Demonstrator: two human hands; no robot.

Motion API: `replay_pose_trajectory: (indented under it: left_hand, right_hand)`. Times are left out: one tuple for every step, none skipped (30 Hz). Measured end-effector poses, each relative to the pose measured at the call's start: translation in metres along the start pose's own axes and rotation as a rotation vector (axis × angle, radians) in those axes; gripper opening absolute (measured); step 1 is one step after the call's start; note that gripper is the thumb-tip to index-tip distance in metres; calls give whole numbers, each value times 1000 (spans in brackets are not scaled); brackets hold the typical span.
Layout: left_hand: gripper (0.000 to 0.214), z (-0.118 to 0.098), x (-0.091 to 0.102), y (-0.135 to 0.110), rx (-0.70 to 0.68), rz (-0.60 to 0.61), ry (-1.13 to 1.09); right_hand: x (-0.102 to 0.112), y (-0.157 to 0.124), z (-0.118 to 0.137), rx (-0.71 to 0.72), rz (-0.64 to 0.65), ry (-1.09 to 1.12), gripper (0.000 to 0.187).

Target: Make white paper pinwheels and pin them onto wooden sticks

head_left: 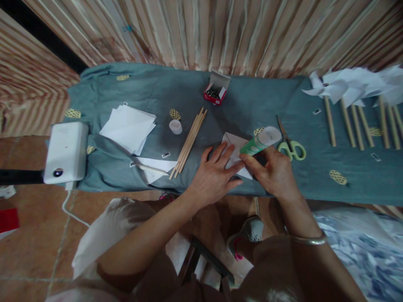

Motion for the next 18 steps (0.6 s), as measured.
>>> replay_pose_trajectory:
  left_hand:
    - [47,0,0,0,-1,1,-1]
    - [47,0,0,0,-2,2,-2]
    - [47,0,0,0,-2,4,-4]
    - [47,0,0,0,-2,5,-4]
    - [47,0,0,0,-1,5,-5]
    - [47,0,0,0,-1,5,-4]
    - [46,0,0,0,0,5,-4]
    - [46,0,0,0,0,5,-4]
    - [46,0,0,0,0,5,-4]
    - [47,0,0,0,-1,5,-4]
    - [47,0,0,0,-3,5,-4]
    - [47,0,0,0,-3,6,-4]
    - [47,0,0,0,-3,6,-4]
    - [47,0,0,-1,-3,5,-4]
    - [47,0,0,-1,-2,4,-4]
    - [47,0,0,-1,-2,3,-4]
    - [47,0,1,-1,-2,1,-4]
    - [46,0,1,-1,-2,0,-5]
  right_hand:
    - [0,0,0,-5,-1,6,29]
    - [0,1,0,-9,-2,12,28]
    - [0,1,0,-14,-3,17,28]
    - [0,2,0,-19,-5,20,28]
    - [0,2,1,-21,-9,22,29]
    - [0,3,1,-22,-13,21,29]
    - [0,3,1,-22,-15,20,29]
    - [0,3,1,-22,-17,19,28]
    - [0,4,1,-21,-19,17,29]
    - [-1,4,1,-18,-21,13,29]
    - [-1,5,1,-14,-24,8,30]
    - [-2,5,1,-7,-26,3,31]
    - [-2,5,2,1,-30,0,32]
    - [-3,6,2,10,-36,-2,33]
    - [-3,6,2,20,-44,-3,35]
    - [-4,7,2,27,-49,-2,35]
    - [-4,7,3,31,-51,-3,36]
    - [-4,7,3,33,-53,-4,35]
Point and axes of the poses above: each hand's wrist, its own y-axis towards the middle knuckle, its own x-axis out of the back of the hand, z = x × y, the point moved 3 cm from there along y, towards the middle knuckle, and after that the axes turned 1 degree about y, right-handed, at the moved point
